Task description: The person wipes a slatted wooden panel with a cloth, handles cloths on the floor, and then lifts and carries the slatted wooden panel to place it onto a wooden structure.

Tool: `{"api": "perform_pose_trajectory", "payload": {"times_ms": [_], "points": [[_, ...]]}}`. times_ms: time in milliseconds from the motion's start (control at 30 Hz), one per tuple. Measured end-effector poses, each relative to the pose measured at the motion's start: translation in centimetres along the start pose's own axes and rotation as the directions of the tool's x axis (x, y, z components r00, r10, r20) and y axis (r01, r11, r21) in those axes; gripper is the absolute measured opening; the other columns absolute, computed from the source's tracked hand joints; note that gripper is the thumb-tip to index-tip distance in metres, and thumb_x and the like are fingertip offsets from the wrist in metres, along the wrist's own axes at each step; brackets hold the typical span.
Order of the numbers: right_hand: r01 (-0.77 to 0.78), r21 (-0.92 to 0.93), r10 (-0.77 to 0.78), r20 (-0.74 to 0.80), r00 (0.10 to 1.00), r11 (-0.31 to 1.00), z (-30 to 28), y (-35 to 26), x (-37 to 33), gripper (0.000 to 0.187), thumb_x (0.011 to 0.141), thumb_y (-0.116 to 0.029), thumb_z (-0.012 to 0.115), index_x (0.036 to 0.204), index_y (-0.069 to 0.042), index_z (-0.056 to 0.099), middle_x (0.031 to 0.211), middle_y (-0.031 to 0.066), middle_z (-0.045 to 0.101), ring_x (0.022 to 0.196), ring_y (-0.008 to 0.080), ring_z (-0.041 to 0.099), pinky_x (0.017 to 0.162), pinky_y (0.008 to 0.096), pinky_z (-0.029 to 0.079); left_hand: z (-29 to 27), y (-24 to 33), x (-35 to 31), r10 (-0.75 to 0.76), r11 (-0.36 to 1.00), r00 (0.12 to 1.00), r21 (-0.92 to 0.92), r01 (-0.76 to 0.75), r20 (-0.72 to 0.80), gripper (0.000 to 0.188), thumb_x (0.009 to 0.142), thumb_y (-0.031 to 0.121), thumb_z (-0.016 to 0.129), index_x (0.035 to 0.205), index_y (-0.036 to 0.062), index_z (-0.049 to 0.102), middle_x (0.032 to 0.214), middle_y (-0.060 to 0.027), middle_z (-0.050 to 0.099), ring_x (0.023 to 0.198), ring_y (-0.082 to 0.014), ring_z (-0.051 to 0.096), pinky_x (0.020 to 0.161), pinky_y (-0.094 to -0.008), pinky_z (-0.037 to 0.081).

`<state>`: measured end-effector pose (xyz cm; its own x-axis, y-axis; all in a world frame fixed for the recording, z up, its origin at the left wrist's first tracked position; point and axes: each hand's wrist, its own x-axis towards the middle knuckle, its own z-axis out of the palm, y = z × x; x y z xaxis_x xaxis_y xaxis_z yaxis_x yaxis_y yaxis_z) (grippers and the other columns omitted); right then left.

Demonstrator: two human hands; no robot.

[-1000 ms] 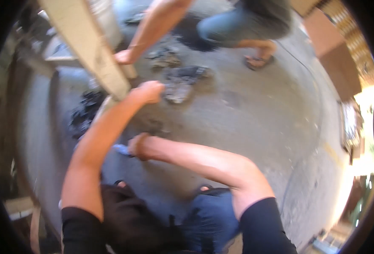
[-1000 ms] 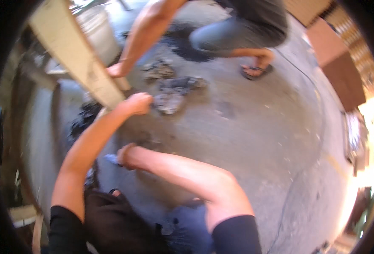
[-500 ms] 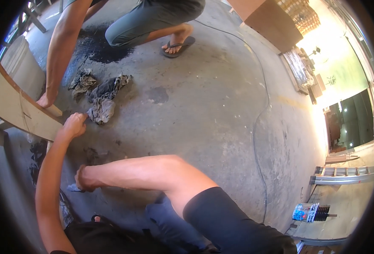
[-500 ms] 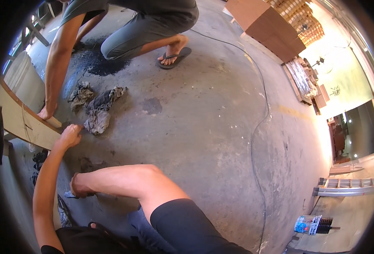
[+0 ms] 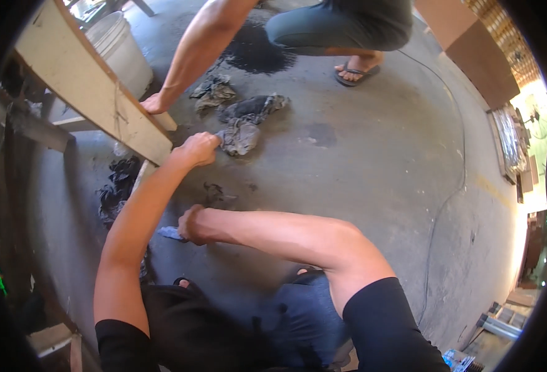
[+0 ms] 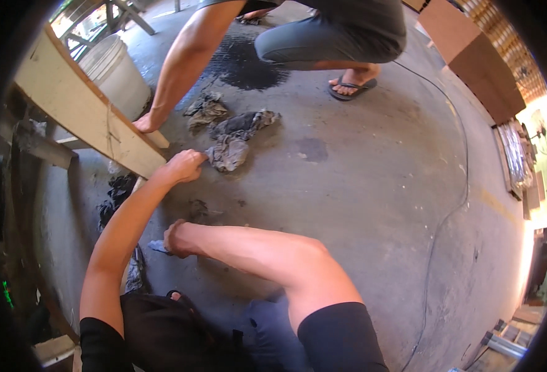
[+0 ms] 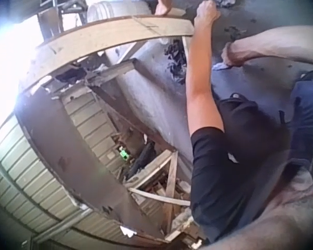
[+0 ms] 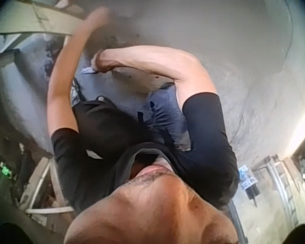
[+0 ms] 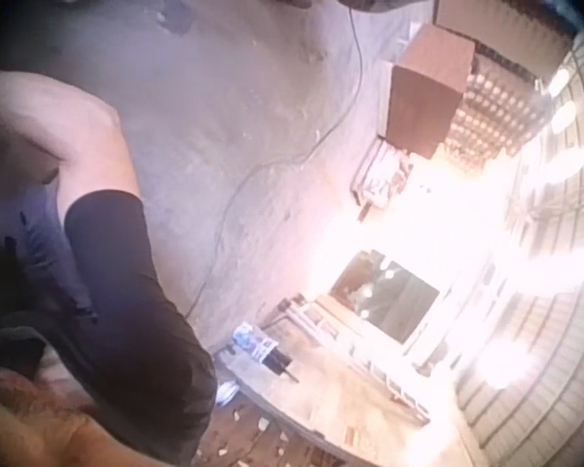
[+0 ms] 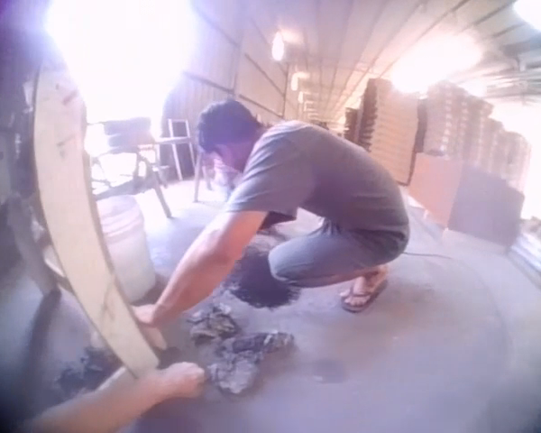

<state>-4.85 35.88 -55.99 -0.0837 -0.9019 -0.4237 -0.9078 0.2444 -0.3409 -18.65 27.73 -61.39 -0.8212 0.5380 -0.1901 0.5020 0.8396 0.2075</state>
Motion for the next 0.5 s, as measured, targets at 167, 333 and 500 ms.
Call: {"api": "perform_pose_trajectory", "payload": {"times_ms": [167, 333, 500], "points": [[0.033, -0.005, -0.033, 0.01, 0.999, 0.999, 0.0, -0.3, 0.9, 0.028, 0.076, -0.013, 0.058, 0.104, -0.009, 0.064, 0.104, 0.0116, 0.063, 0.095, 0.0259, 0.062, 0.075, 0.0353, 0.051, -1.1, 0.1, -0.9, -0.061, 0.998, 0.991, 0.029, 0.058, 0.116, 0.032, 0.068, 0.008, 0.054, 0.099, 0.0027, 0.06, 0.086, -0.0233, 0.061, 0.085, -0.0384, 0.06, 0.074, -0.0453, 0.049], [0.022, -0.007, -0.022, 0.054, 0.998, 1.0, -0.5, -0.5, 1.1, 0.028, 0.077, -0.014, 0.058, 0.104, -0.01, 0.064, 0.106, 0.0109, 0.063, 0.097, 0.0252, 0.061, 0.076, 0.0356, 0.051, -0.4, -0.5, -1.0, -0.053, 0.998, 0.99, 0.033, 0.049, 0.13, 0.031, 0.068, 0.008, 0.054, 0.097, 0.0016, 0.06, 0.087, -0.0233, 0.061, 0.086, -0.0386, 0.059, 0.074, -0.0452, 0.049], [0.035, -0.002, -0.035, -0.002, 0.999, 0.999, 0.3, -0.3, 1.2, 0.026, 0.076, -0.013, 0.058, 0.101, -0.011, 0.064, 0.104, 0.0103, 0.063, 0.096, 0.0257, 0.062, 0.075, 0.036, 0.051, 0.2, -0.6, -0.8, -0.024, 0.999, 0.997, 0.022, 0.023, 0.07, 0.027, 0.068, 0.008, 0.055, 0.093, 0.0018, 0.061, 0.086, -0.0222, 0.062, 0.086, -0.0384, 0.059, 0.075, -0.0455, 0.048]]}}
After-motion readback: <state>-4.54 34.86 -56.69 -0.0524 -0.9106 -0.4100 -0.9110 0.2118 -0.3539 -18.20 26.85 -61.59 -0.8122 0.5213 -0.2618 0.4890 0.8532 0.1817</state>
